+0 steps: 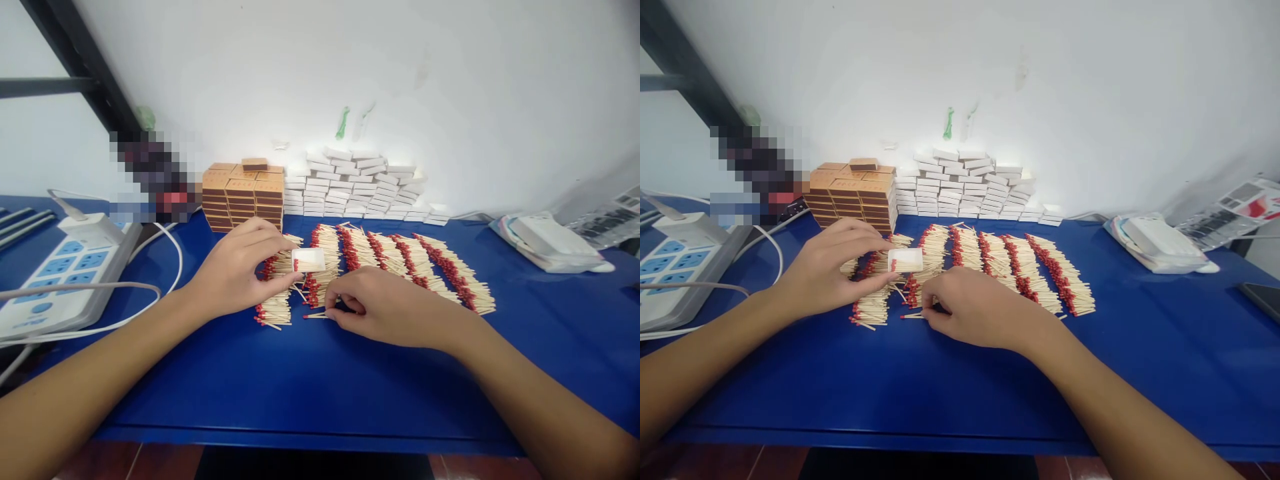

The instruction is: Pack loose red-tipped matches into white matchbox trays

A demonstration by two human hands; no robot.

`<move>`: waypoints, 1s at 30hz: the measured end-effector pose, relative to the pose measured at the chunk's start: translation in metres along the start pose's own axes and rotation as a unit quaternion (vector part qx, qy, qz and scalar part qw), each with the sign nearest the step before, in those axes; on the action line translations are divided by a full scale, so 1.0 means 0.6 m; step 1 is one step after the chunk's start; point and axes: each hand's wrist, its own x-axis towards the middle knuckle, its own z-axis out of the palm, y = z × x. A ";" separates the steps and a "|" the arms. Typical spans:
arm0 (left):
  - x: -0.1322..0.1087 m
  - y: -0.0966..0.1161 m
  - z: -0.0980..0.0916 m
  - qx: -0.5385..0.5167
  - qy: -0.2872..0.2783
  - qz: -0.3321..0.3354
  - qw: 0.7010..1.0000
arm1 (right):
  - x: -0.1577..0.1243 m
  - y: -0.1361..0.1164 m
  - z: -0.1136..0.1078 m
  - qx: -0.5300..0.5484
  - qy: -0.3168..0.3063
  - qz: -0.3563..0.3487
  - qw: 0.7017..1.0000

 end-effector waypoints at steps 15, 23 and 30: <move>-0.001 0.001 0.003 -0.014 0.006 0.005 1.000 | 0.004 0.008 0.015 -0.007 -0.004 -0.009 1.000; -0.002 -0.002 0.001 -0.006 -0.006 0.008 1.000 | 0.005 0.007 -0.001 0.003 0.024 -0.004 1.000; -0.002 -0.003 0.001 -0.008 -0.007 0.014 1.000 | 0.005 0.012 -0.007 0.001 0.072 0.021 0.997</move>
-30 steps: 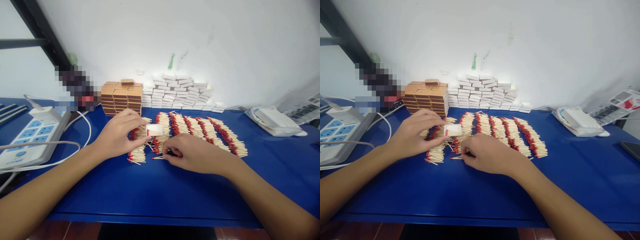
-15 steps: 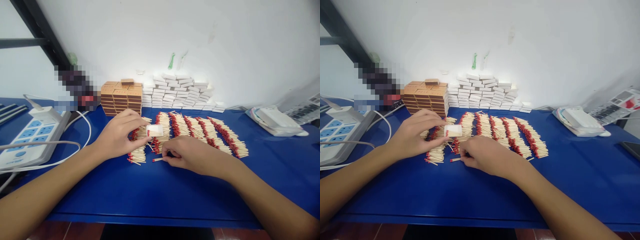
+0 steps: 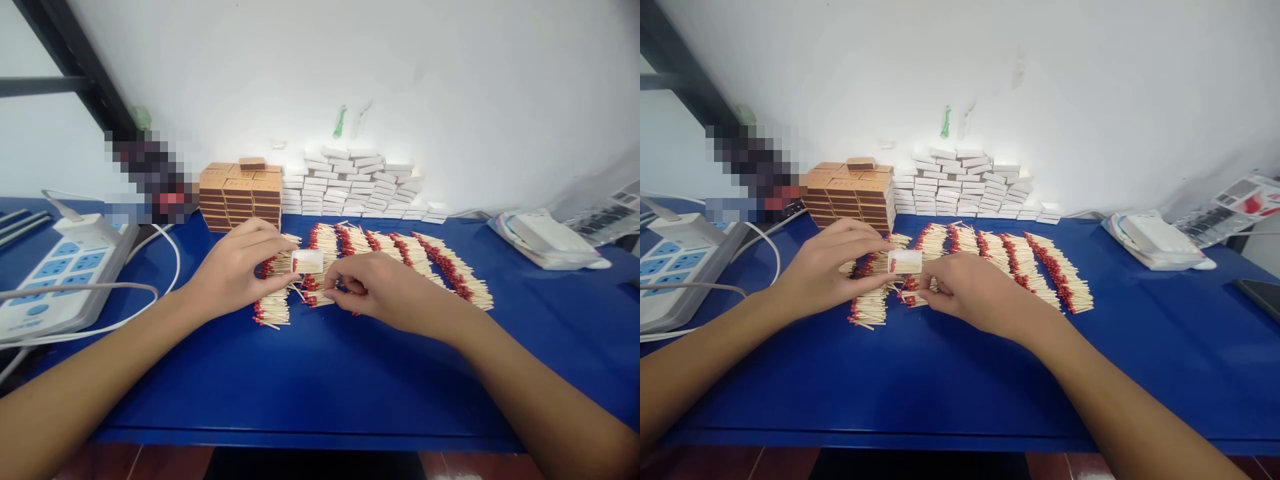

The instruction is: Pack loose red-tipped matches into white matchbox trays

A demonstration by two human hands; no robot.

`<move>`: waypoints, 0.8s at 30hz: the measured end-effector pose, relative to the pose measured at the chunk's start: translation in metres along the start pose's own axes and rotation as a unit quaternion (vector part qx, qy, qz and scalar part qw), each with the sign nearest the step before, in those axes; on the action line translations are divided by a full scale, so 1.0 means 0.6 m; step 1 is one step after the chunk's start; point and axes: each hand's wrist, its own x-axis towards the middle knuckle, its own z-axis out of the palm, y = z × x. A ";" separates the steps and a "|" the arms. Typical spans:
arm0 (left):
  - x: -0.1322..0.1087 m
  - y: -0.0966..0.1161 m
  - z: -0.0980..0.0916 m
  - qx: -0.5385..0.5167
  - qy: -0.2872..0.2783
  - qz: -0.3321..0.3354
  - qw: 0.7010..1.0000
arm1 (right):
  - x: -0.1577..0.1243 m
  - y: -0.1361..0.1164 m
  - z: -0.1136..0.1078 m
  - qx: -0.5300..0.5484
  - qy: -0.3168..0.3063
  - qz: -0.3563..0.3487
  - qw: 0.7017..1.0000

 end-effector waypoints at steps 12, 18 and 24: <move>0.000 0.002 0.001 -0.007 0.008 -0.001 1.000 | 0.006 0.019 0.005 -0.021 0.136 -0.033 0.990; 0.002 0.003 -0.002 -0.010 0.010 0.003 1.000 | 0.010 0.021 0.006 -0.064 0.179 -0.032 0.981; 0.001 0.003 -0.002 -0.016 0.005 0.000 1.000 | 0.010 0.020 0.007 -0.078 0.202 -0.037 0.975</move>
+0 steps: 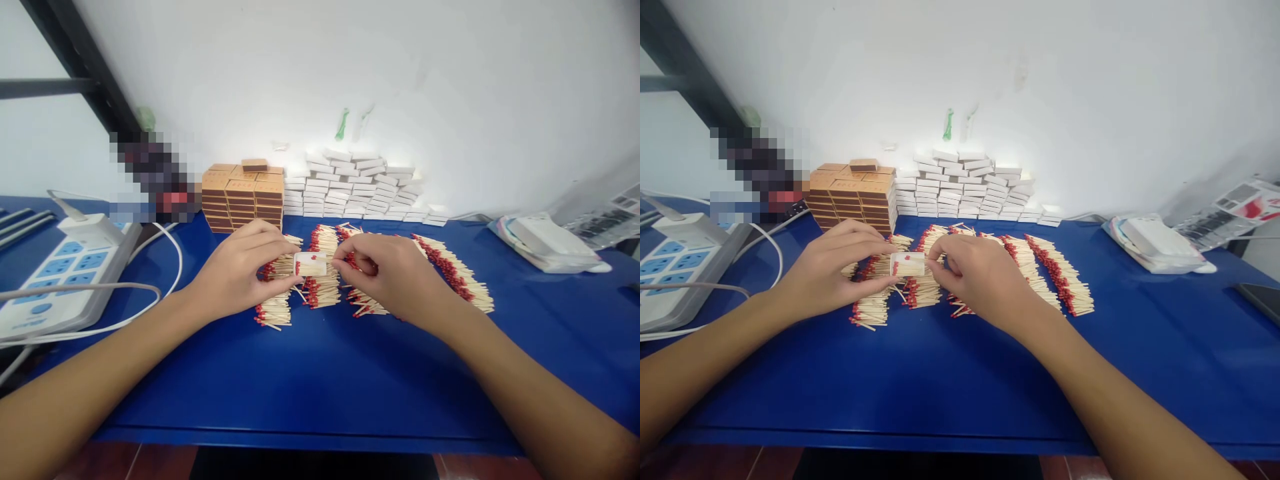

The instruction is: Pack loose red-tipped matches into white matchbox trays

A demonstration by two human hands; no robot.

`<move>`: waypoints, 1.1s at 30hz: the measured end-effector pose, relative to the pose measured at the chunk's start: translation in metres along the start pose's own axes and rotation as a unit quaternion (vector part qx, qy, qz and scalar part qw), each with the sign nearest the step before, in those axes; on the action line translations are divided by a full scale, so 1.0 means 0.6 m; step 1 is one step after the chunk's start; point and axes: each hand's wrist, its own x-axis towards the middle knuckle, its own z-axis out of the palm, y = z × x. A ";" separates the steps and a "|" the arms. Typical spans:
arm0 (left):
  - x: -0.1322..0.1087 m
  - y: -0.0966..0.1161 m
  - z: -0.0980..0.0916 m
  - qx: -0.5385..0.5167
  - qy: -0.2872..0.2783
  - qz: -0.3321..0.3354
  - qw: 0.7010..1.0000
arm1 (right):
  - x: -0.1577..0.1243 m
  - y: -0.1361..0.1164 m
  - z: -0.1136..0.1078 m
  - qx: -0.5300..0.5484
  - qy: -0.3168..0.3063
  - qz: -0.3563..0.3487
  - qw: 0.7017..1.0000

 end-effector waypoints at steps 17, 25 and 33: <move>0.001 0.010 0.002 -0.016 -0.014 0.013 1.000 | -0.007 -0.005 0.013 0.003 -0.012 -0.010 1.000; 0.002 0.019 0.004 -0.033 -0.014 0.024 0.999 | -0.009 -0.009 0.019 -0.019 -0.021 -0.035 0.999; 0.001 0.009 0.002 0.011 0.019 -0.015 1.000 | -0.011 -0.019 0.005 0.022 -0.005 -0.025 0.999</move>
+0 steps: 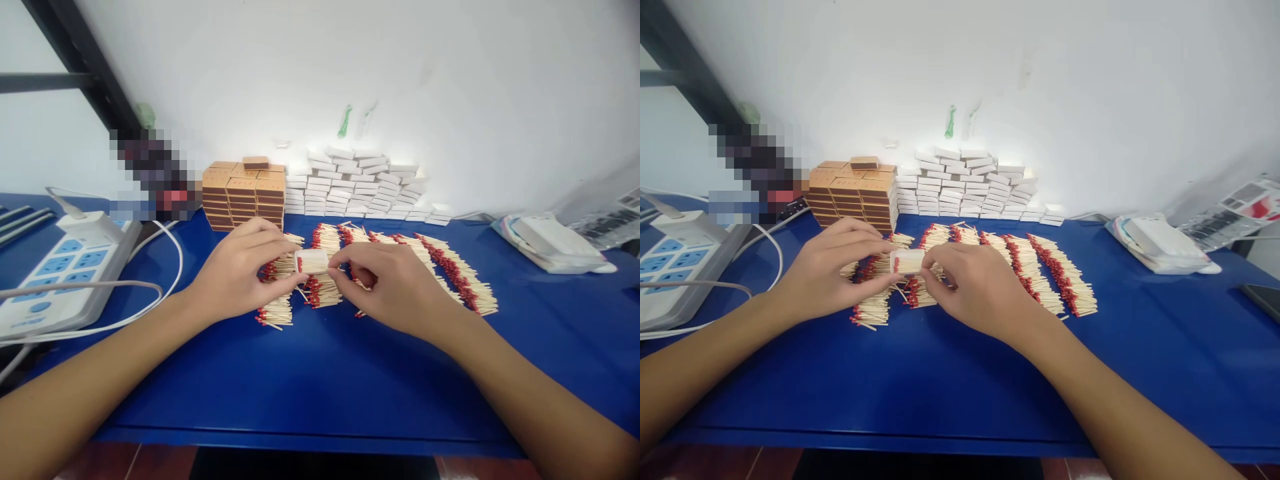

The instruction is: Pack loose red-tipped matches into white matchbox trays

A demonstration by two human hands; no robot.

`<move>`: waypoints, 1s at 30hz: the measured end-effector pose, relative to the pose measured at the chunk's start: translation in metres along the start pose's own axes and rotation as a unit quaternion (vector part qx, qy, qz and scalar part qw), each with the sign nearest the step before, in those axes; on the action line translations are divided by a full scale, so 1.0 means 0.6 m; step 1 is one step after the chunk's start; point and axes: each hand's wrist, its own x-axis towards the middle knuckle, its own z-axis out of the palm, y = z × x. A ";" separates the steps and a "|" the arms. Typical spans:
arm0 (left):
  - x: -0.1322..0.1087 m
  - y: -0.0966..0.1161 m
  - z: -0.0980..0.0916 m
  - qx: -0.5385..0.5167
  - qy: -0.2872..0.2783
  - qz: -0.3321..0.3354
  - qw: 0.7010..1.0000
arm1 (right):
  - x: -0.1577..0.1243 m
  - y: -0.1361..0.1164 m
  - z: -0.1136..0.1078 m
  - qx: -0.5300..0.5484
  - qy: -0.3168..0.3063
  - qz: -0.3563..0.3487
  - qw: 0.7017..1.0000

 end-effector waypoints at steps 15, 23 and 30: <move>0.004 -0.001 -0.001 0.010 0.018 -0.014 1.000 | 0.004 0.000 -0.012 0.073 -0.229 -0.013 0.971; 0.003 -0.001 -0.001 0.009 0.014 -0.009 1.000 | 0.004 -0.001 -0.017 0.065 -0.238 0.011 0.969; 0.002 -0.003 0.001 0.010 0.011 -0.002 1.000 | 0.005 0.001 -0.017 0.079 -0.279 0.038 0.956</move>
